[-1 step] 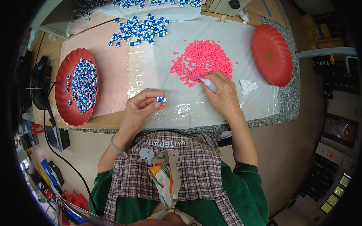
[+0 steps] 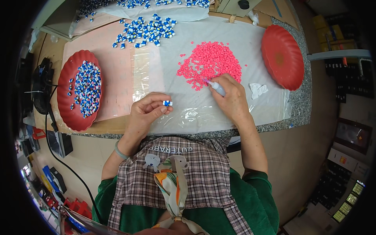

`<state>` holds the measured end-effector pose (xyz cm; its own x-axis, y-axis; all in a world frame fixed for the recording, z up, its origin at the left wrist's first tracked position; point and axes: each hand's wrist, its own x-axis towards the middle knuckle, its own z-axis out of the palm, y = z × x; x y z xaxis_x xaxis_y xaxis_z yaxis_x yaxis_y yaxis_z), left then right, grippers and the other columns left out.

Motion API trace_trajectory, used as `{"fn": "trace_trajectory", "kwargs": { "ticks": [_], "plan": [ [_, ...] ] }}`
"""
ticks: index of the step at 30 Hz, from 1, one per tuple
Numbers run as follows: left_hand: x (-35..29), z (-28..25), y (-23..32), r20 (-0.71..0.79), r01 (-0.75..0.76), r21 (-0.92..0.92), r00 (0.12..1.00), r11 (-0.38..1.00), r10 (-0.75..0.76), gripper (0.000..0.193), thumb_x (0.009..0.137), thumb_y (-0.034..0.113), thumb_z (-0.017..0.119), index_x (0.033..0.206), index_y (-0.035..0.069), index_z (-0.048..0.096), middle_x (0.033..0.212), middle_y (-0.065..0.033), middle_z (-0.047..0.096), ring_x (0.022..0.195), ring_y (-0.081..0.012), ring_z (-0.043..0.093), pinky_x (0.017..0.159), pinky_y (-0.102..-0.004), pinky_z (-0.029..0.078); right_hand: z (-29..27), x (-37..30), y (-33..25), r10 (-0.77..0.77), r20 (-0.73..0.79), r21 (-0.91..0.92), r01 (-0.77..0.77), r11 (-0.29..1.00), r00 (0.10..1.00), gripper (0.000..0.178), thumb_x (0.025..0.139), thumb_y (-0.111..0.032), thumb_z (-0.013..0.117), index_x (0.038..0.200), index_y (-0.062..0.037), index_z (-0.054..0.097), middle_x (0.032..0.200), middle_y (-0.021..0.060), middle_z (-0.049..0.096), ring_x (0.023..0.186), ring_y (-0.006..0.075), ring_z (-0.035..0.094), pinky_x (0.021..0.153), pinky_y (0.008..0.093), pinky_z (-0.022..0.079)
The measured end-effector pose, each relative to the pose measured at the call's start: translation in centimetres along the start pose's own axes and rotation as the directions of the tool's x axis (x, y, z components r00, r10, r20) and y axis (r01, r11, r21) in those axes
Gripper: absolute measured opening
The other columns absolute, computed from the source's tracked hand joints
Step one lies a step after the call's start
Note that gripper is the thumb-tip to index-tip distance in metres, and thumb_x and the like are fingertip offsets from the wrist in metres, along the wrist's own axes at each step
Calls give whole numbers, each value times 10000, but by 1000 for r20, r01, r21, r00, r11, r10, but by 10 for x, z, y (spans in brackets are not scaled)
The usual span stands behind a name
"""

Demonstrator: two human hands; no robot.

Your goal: Applying glue to small blue and white plastic components and assembling them at a factory workbench.

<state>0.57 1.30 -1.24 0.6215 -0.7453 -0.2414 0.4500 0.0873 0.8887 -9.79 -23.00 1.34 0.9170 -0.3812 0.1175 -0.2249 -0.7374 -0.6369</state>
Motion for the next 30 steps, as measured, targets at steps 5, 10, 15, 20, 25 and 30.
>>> {"fn": "trace_trajectory", "kwargs": {
  "ticks": [5,10,15,20,25,30],
  "plan": [
    [-1,3,1,14,-24,10,1000,1000,24,244,896,-54,601,1137,-25,626,1129,-78,596,967,-166,654,855,-273,532,4,1,0,-17,-6,-37,17,999,1000,167,768,-29,717,922,7,661,848,121,634,760,275,637,687,338,495],
    [-1,3,0,20,-21,13,1000,1000,21,243,897,-64,592,1135,-31,628,1144,-81,578,978,-173,652,873,-279,530,6,2,-1,-50,13,-71,50,996,999,175,759,-22,717,926,-1,668,855,110,627,759,270,636,668,348,497],
    [0,4,1,20,-17,6,1000,1000,17,239,901,-62,588,1134,-29,630,1136,-74,577,980,-173,651,876,-279,529,3,5,-2,-84,74,-124,93,988,994,159,759,-24,700,904,-6,639,846,104,617,744,278,635,657,358,502],
    [0,3,2,19,-11,12,1000,1000,11,233,904,-58,586,1131,-30,630,1135,-72,578,982,-172,650,880,-279,528,0,7,-4,-50,129,-165,71,984,990,167,753,-37,696,893,-4,612,851,111,618,754,301,635,662,368,504],
    [0,2,0,26,-13,8,1000,1000,13,238,904,-55,589,1138,-36,627,1142,-75,572,986,-174,648,880,-278,528,1,6,-1,-75,121,-154,93,984,990,166,753,-39,694,891,-1,609,848,114,617,755,309,635,668,370,504],
    [0,3,1,21,-11,13,1000,1000,11,241,904,-51,591,1143,-39,626,1150,-79,566,993,-181,648,881,-280,530,1,3,1,-80,111,-140,96,985,991,161,755,-73,693,892,-33,619,882,84,624,727,286,628,663,376,507]
  ]
}}
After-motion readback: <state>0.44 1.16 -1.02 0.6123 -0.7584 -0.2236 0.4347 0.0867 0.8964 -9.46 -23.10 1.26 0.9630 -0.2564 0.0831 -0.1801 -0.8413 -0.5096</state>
